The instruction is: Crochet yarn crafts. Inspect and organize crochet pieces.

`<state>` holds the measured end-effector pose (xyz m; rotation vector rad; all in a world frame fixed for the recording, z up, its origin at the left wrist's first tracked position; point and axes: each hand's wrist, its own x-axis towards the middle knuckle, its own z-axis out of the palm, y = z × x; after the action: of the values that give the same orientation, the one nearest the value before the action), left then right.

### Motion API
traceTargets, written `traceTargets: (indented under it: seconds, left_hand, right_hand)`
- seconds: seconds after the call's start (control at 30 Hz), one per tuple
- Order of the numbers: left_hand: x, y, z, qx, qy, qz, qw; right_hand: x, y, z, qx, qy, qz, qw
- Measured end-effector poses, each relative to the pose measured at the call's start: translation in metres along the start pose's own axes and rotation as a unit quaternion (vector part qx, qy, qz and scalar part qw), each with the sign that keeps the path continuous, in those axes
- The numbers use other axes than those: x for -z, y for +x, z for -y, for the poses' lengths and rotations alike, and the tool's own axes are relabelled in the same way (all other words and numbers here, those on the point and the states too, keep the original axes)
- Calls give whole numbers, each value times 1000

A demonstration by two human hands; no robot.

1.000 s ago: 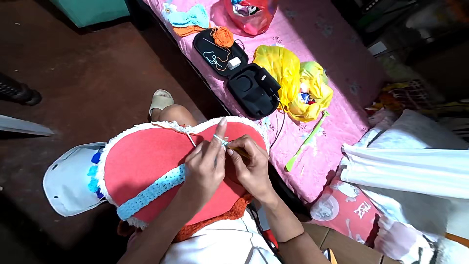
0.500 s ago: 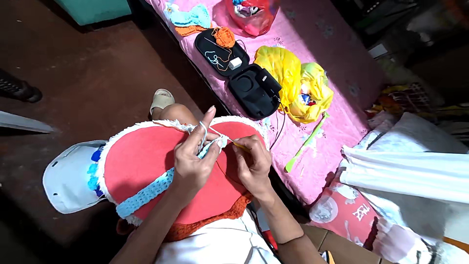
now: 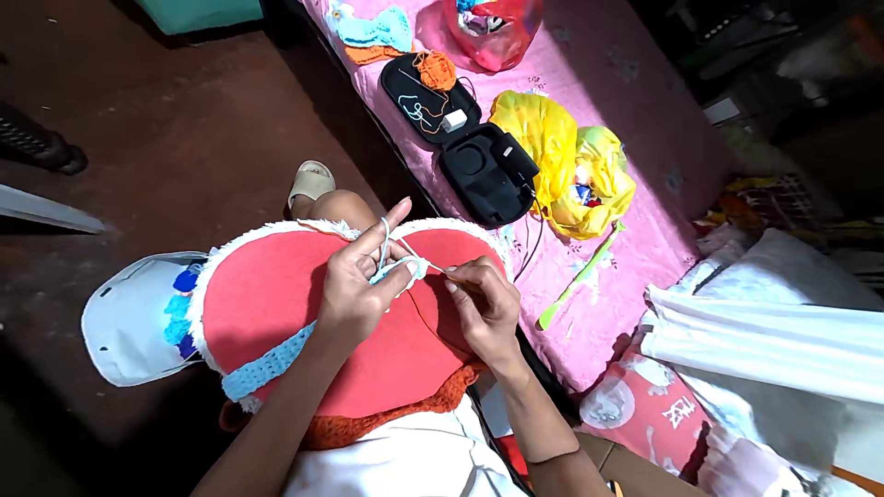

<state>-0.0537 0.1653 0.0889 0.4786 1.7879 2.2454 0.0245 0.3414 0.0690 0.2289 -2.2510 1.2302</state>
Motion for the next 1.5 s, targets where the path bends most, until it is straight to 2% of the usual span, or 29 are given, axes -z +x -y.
traceTargets:
  seconds: [0.1,0.37,0.47,0.53,0.63,0.67,0.7,0.77,0.87,0.93,1.0,1.07,1.1,1.17,1.23,1.27,1.3,1.33,1.4,1.43,1.5]
  left_hand:
    - [0,0,0,4,-8,2,1000]
    - [-1,-2,-1,8,12,-15,1000]
    - [-6,-5,2,-16,43,-12,999]
    - [-11,-8,3,-36,66,-13,997]
    - [-17,-9,7,-55,66,-15,996]
    - [-18,-8,9,-53,63,-15,997]
    - [-20,-9,10,-46,56,-17,997]
    - [-22,-9,9,-37,44,-26,998]
    - [-22,-7,8,-30,26,-42,998]
    - [-23,-7,8,-37,63,-56,996]
    - [-25,-10,9,-62,158,-68,983]
    - [-29,-13,17,-137,259,-76,953]
    - [-30,-15,22,-179,288,-74,938]
    - [-30,-15,26,-221,289,-81,928]
    - [-26,-14,21,-207,232,-86,946]
    - [-25,-14,17,-192,191,-84,959]
    - [-24,-13,13,-171,150,-82,970]
    - [-23,-12,10,-150,118,-80,978]
    - [-20,-9,4,-109,89,-73,987]
    - [-19,-8,3,-95,83,-67,990]
    - [-14,-5,0,-75,71,-52,993]
  right_hand:
    - [1,-1,2,-59,76,4,995]
    - [6,0,3,-87,95,18,992]
    - [7,2,7,-138,160,18,977]
    - [10,6,12,-223,276,25,934]
    - [13,11,14,-340,471,40,813]
    - [12,12,14,-354,496,41,792]
    - [11,12,15,-359,499,37,788]
    - [7,14,18,-352,452,19,819]
    - [2,12,21,-293,326,1,899]
    - [-3,8,23,-202,198,-4,959]
    - [-8,5,18,-72,54,-7,996]
    - [-11,7,16,-12,-30,-8,999]
    - [-11,9,19,-30,-21,-7,999]
    - [-9,16,25,-144,121,0,982]
    - [-5,22,23,-249,347,-1,904]
    - [-5,23,20,-269,418,0,868]
    - [-6,22,19,-267,433,-3,861]
    - [-8,20,18,-243,395,-14,886]
    - [-12,14,16,-143,210,-35,967]
    - [-13,11,12,-83,116,-42,989]
    - [-14,8,5,5,-16,-49,999]
